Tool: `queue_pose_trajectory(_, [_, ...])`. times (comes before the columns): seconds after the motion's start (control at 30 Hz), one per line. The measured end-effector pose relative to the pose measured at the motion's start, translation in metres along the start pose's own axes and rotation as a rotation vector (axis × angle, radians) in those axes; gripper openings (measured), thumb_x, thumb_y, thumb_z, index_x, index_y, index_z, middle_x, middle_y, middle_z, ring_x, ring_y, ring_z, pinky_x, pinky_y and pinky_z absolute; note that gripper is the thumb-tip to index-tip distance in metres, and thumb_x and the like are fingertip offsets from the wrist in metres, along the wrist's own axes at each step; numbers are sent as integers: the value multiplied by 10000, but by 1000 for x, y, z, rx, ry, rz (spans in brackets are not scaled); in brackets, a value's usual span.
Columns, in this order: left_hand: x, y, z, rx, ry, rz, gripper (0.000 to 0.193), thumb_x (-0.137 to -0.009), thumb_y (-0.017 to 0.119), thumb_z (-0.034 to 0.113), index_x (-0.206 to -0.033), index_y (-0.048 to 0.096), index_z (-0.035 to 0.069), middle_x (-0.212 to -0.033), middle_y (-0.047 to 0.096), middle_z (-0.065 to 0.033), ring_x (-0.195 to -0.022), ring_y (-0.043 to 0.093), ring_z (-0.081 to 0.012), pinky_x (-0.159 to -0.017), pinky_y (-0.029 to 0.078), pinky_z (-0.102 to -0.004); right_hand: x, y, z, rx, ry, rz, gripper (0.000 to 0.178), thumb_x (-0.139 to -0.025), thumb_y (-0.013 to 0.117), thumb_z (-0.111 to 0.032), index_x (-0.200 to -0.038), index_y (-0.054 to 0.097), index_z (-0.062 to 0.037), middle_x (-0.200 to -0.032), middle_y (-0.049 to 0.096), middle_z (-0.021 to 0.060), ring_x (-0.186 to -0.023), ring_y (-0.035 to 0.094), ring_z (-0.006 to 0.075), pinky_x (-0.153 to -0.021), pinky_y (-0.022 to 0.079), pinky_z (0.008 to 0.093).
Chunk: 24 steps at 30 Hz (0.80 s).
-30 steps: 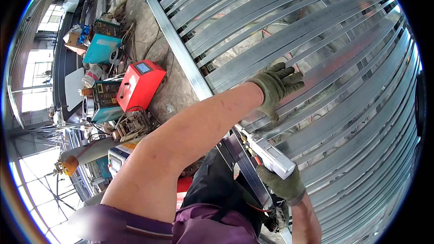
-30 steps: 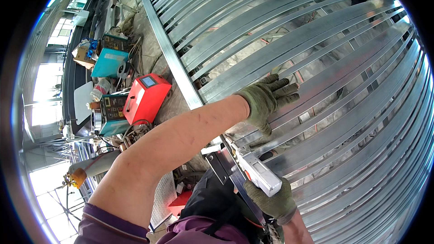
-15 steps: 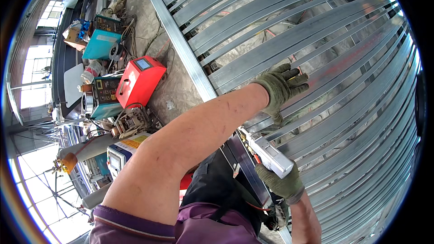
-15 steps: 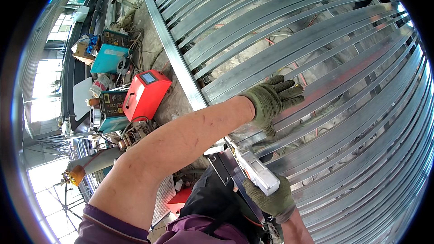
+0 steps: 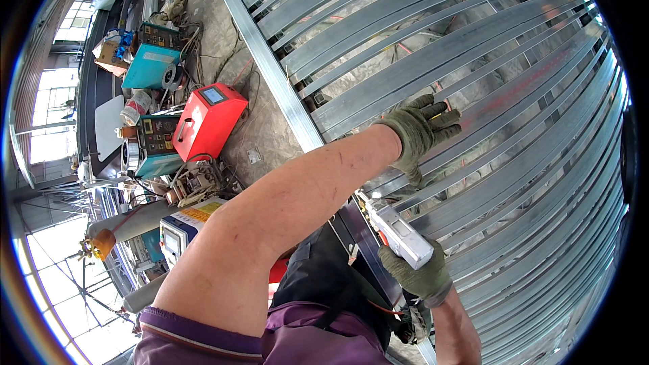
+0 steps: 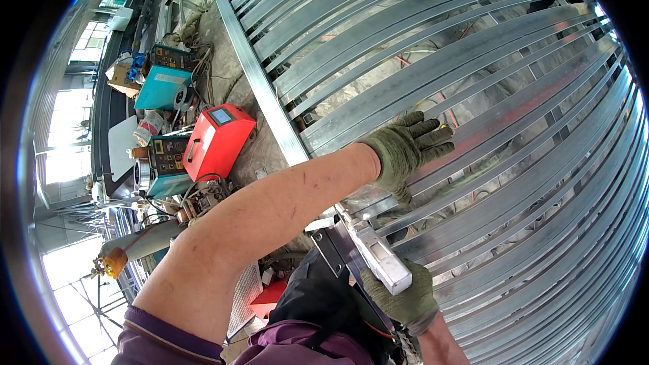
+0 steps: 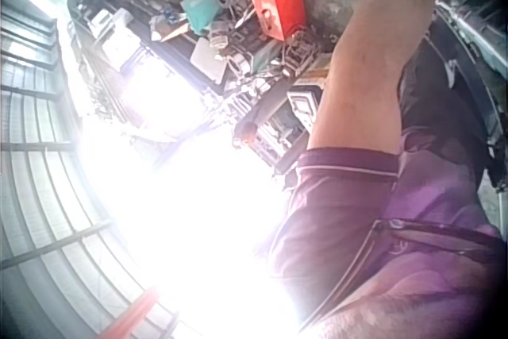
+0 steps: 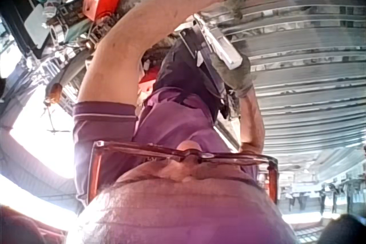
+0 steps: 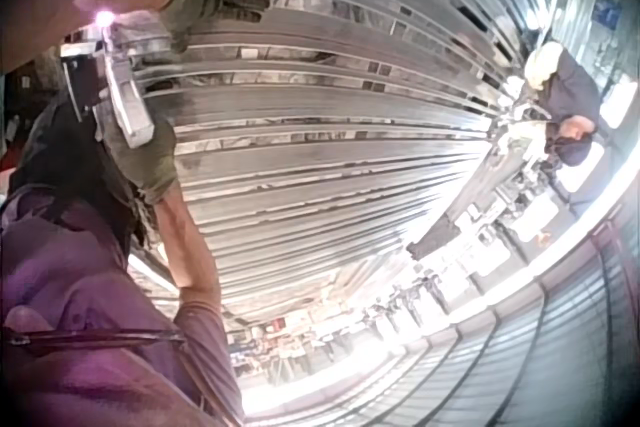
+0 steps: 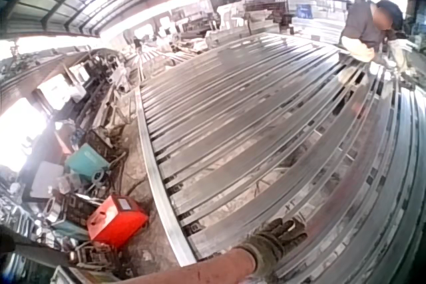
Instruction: The person welds a metal frame using a handheld welding torch, moving along the joints to create welds. The person repositions the frame and continues welding different sections.
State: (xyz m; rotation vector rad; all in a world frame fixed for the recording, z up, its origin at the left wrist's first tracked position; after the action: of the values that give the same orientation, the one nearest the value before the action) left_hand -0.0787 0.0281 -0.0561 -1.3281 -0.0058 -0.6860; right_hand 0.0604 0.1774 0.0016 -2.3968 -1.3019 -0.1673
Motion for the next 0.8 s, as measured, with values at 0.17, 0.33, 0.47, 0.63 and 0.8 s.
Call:
queue_pose_trajectory(0.17, [0, 0, -1, 0, -3, 12, 1499, -702, 880, 862, -1831, 214, 135, -1908, 197, -116, -1772, 160, -310, -1452, 74, -489, 0, 1, -4, 63, -38, -14, 218, -935, 916, -191, -1114, 851, -86, -929, 850, 61, -804, 832, 202, -736, 665, 362])
queue_pose_trajectory(0.33, [1, 1, -1, 12, -7, 7, 1493, -709, 879, 859, -1833, 208, 143, -1910, 190, -113, -1772, 156, -311, -1453, 71, -487, 2, 1, 4, -80, 52, -19, 296, -918, 919, -189, -1160, 832, -42, -957, 857, 137, -871, 860, 295, -759, 682, 399])
queue_pose_trajectory(0.47, [0, 0, 0, 8, -1, -6, 1488, -715, 883, 849, -1835, 201, 144, -1911, 185, -111, -1773, 153, -309, -1453, 67, -485, 4, 2, 6, -89, 62, -29, 336, -919, 922, -190, -1196, 825, -27, -994, 865, 139, -906, 865, 280, -785, 683, 390])
queue_pose_trajectory(0.63, [1, -1, 0, 14, -2, -12, 1478, -724, 877, 846, -1835, 201, 145, -1912, 184, -107, -1773, 154, -303, -1453, 61, -483, 5, -1, 2, -106, 75, 4, 272, -929, 921, -194, -1156, 841, -67, -955, 855, 78, -837, 839, 216, -757, 669, 362])
queue_pose_trajectory(0.8, [1, 2, -1, -1, -7, -8, 1464, -734, 862, 854, -1835, 206, 146, -1911, 186, -107, -1773, 150, -297, -1453, 62, -478, 7, -1, 2, -118, 82, 11, 247, -936, 924, -192, -1139, 846, -75, -923, 849, 54, -801, 822, 174, -740, 659, 344])
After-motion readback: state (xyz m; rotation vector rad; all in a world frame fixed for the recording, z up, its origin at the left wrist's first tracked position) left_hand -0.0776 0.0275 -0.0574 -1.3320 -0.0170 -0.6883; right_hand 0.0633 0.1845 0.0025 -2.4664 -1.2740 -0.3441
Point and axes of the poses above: each hand's wrist, its own x-axis away from the middle knuckle, its own y-axis out of the palm, z = x × y, the point moved 10 cm from there along -x, towards the middle knuckle
